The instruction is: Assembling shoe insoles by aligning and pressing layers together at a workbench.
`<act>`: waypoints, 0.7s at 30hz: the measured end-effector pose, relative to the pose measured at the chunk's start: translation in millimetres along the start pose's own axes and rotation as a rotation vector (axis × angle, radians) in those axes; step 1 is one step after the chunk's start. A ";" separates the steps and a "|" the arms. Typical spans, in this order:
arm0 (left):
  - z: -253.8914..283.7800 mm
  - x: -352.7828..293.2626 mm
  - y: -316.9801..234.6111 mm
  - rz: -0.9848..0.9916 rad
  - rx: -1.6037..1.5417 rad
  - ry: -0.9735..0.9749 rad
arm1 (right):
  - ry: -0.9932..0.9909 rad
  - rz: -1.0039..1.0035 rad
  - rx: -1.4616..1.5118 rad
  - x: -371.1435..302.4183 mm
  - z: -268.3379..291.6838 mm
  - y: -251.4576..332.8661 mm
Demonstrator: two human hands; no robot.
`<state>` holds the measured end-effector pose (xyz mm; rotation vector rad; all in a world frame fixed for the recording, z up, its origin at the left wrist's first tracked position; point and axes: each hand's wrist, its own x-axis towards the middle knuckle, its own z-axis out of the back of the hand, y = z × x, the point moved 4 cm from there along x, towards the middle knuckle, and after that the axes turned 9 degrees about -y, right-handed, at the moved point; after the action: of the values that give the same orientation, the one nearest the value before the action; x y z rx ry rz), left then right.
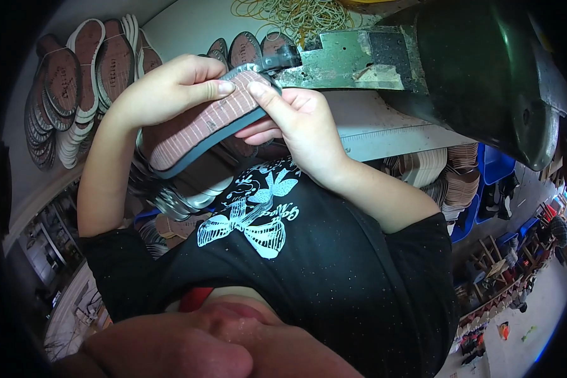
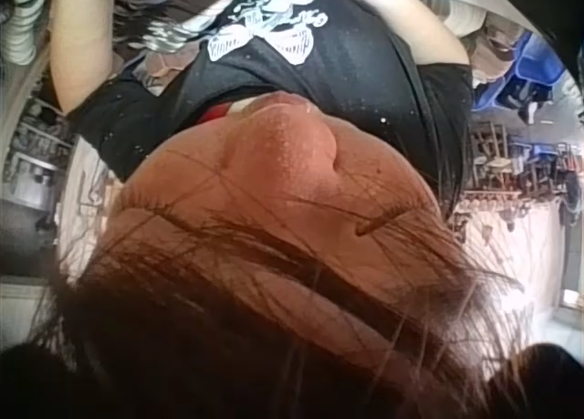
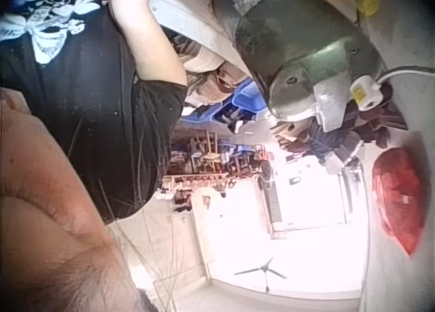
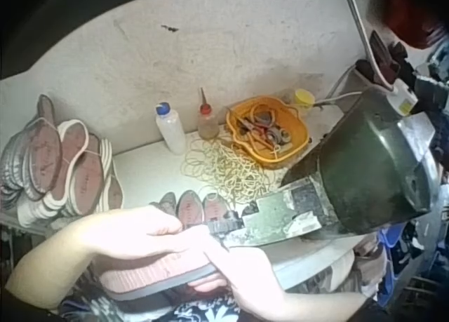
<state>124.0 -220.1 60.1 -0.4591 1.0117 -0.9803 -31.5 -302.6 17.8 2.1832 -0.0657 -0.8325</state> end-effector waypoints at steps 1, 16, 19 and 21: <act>-1.8 -1.0 2.0 -0.004 -0.039 -0.038 | 0.002 0.000 0.001 0.2 -0.1 0.0; -33.0 -17.7 -6.7 0.375 -0.449 -0.227 | 0.087 0.012 -0.057 0.2 3.1 7.0; -38.1 -19.4 -10.3 0.390 -0.510 -0.231 | 0.123 -0.052 -0.003 -2.1 6.3 7.8; -40.9 -20.5 -14.1 0.400 -0.536 -0.251 | 0.159 0.018 -0.066 -0.2 12.8 7.6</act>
<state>78.4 -205.6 60.4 -0.7655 1.0788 -0.2749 -37.5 -316.2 17.0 2.1756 0.0211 -0.6400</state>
